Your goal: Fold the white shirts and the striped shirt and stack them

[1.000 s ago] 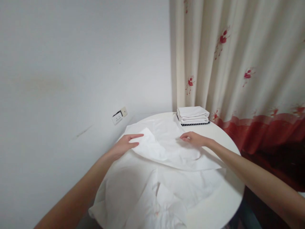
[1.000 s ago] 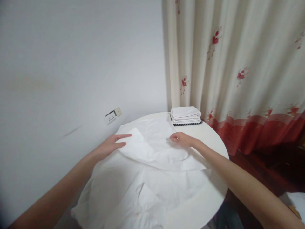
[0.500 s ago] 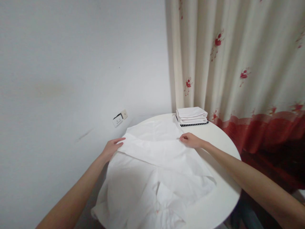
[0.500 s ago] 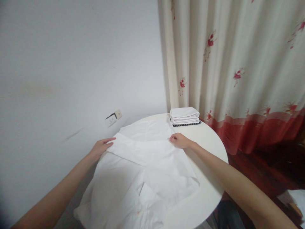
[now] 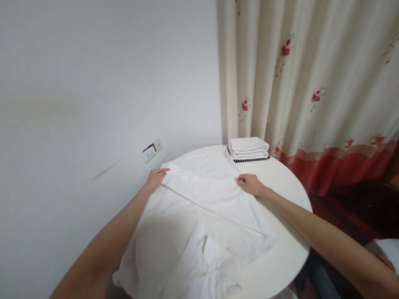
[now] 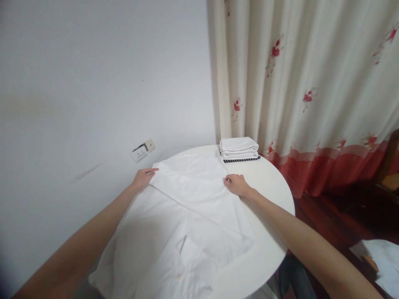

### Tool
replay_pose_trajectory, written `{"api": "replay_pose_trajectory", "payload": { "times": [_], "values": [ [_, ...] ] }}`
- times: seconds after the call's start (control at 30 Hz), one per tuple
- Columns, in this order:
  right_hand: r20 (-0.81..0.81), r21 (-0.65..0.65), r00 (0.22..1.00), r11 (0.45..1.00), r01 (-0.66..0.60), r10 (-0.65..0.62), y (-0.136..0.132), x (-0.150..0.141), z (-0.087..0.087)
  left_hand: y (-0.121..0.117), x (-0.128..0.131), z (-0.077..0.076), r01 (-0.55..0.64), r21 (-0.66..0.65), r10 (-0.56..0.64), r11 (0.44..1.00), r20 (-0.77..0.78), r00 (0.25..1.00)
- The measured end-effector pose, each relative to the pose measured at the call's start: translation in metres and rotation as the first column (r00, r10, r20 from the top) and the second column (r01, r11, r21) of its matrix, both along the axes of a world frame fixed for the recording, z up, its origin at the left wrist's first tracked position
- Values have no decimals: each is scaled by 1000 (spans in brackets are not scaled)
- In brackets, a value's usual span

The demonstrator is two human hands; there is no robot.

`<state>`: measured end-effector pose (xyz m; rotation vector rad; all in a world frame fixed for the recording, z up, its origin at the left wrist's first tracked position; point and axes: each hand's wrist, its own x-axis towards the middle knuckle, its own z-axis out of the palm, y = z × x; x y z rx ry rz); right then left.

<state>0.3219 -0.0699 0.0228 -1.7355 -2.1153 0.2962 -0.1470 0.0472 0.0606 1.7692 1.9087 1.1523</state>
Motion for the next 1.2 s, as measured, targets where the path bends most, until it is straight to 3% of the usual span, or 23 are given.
{"api": "replay_pose_trajectory", "payload": {
  "times": [0.17,0.37,0.43,0.57,0.63,0.77,1.0,1.1,1.2],
  "values": [
    [-28,171,1000,985,7,-3,-2,8,-1,6,5,-12,-4,-38,3,999,-25,1000],
    [-361,283,917,917,282,-170,14,45,2,10,-1,-12,1,-51,-2,999,-12,1000],
    [-437,270,887,919,286,-147,15,47,0,11,-3,-11,5,-44,-5,999,6,1000],
    [-313,167,950,985,44,10,5,27,-7,14,-6,-12,-1,-29,3,1000,67,998],
    [-207,91,978,996,-18,36,0,15,-9,15,-7,-14,-15,-26,18,1000,101,995],
    [-82,48,995,997,58,-54,0,9,-15,18,-12,-20,-42,-39,47,998,123,991],
    [-306,51,952,999,3,13,10,31,-24,30,-19,-27,-122,-61,122,991,2,992],
    [-233,27,971,999,-41,46,6,28,-21,34,-19,-26,-150,-75,143,986,-85,986],
    [-49,87,998,996,-21,25,-2,18,-16,37,-17,-24,-161,-92,145,983,-161,976]
  ]
}}
